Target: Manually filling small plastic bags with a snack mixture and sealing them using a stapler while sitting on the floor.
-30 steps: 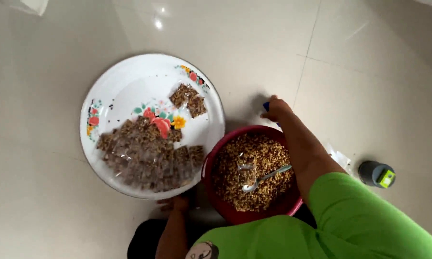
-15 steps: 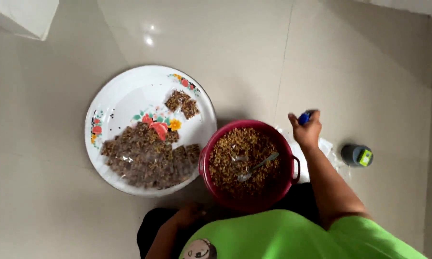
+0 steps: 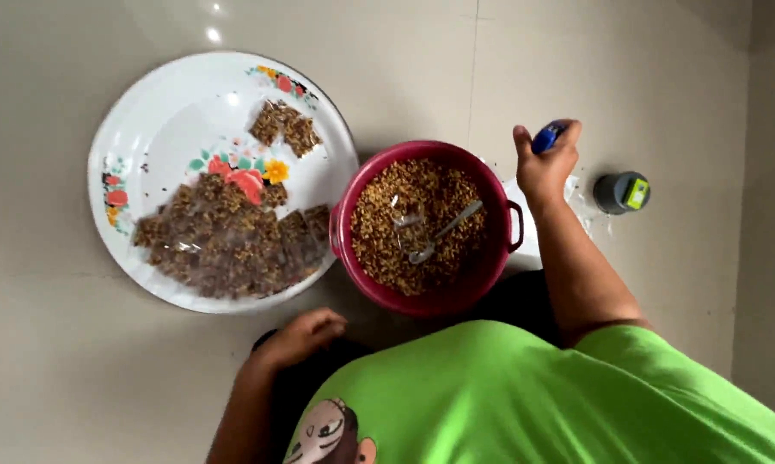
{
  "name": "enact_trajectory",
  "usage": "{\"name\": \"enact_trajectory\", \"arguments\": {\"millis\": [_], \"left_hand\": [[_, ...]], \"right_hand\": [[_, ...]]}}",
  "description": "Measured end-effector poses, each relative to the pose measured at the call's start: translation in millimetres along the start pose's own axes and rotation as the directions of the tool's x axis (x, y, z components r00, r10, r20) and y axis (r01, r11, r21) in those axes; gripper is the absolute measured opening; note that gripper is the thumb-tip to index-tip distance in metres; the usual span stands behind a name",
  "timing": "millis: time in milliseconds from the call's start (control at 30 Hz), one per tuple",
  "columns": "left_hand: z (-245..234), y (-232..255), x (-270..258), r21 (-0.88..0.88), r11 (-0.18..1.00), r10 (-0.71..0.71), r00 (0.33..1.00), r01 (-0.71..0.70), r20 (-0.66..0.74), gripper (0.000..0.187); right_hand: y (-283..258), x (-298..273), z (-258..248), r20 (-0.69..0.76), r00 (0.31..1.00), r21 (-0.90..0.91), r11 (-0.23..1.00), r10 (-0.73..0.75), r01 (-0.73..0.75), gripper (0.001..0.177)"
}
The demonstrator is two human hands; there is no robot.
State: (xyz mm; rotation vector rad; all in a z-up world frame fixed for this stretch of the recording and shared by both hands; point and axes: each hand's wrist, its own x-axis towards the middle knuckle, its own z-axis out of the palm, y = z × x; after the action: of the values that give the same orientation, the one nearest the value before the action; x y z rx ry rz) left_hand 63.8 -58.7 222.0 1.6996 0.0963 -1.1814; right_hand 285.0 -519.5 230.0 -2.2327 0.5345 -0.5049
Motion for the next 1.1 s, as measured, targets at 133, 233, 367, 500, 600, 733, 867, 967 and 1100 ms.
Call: {"name": "enact_trajectory", "arguments": {"millis": [133, 233, 367, 500, 600, 733, 867, 967, 1100], "left_hand": [[-21.3, 16.3, 6.6, 0.045, 0.975, 0.223, 0.967, -0.219, -0.125, 0.041], [-38.6, 30.2, 27.1, 0.199, 0.928, 0.361, 0.891, -0.314, -0.274, 0.037], [-40.9, 25.8, 57.9, 0.486, 0.848, 0.474, 0.711, -0.210, -0.519, 0.034], [-3.3, 3.3, 19.3, 0.470, 0.869, 0.422, 0.726, -0.153, -0.543, 0.033], [26.7, -67.1, -16.4, 0.433, 0.898, 0.369, 0.664, -0.076, -0.650, 0.035], [101.4, -94.2, -106.9, -0.007, 1.000, -0.014, 0.572, 0.015, -0.820, 0.054], [163.7, -167.3, -141.0, -0.367, 0.924, -0.256, 0.544, -0.103, -0.799, 0.070], [178.4, -111.3, -170.9, -0.372, 0.927, -0.335, 0.542, 0.045, -0.771, 0.083], [159.2, -84.5, -159.0, -0.549, 0.821, -0.529, 0.575, 0.160, -0.624, 0.076]], "right_hand": [[-8.5, -4.9, 1.2, 0.034, 0.998, -0.009, 0.998, -0.058, 0.058, 0.049], [-25.4, -6.9, -1.8, 0.187, 0.979, -0.083, 0.992, -0.075, 0.092, 0.048], [-21.2, -20.6, -16.1, 0.410, 0.911, -0.409, 0.884, -0.044, 0.227, 0.044], [2.1, -34.3, -40.2, 0.544, 0.839, -0.430, 0.847, -0.032, 0.311, 0.044], [13.3, -34.3, -64.4, 0.514, 0.857, -0.396, 0.897, 0.039, 0.196, 0.051], [0.4, -53.5, -88.8, 0.522, 0.851, -0.180, 0.983, 0.058, 0.044, 0.062], [34.5, -59.8, -71.4, 0.586, 0.809, 0.043, 0.996, 0.034, -0.073, 0.053], [-12.8, -95.6, -110.4, 0.728, 0.652, 0.151, 0.879, 0.211, -0.453, 0.052], [27.5, -120.9, -142.3, 0.743, 0.589, 0.138, 0.787, 0.320, -0.602, 0.047]]}}
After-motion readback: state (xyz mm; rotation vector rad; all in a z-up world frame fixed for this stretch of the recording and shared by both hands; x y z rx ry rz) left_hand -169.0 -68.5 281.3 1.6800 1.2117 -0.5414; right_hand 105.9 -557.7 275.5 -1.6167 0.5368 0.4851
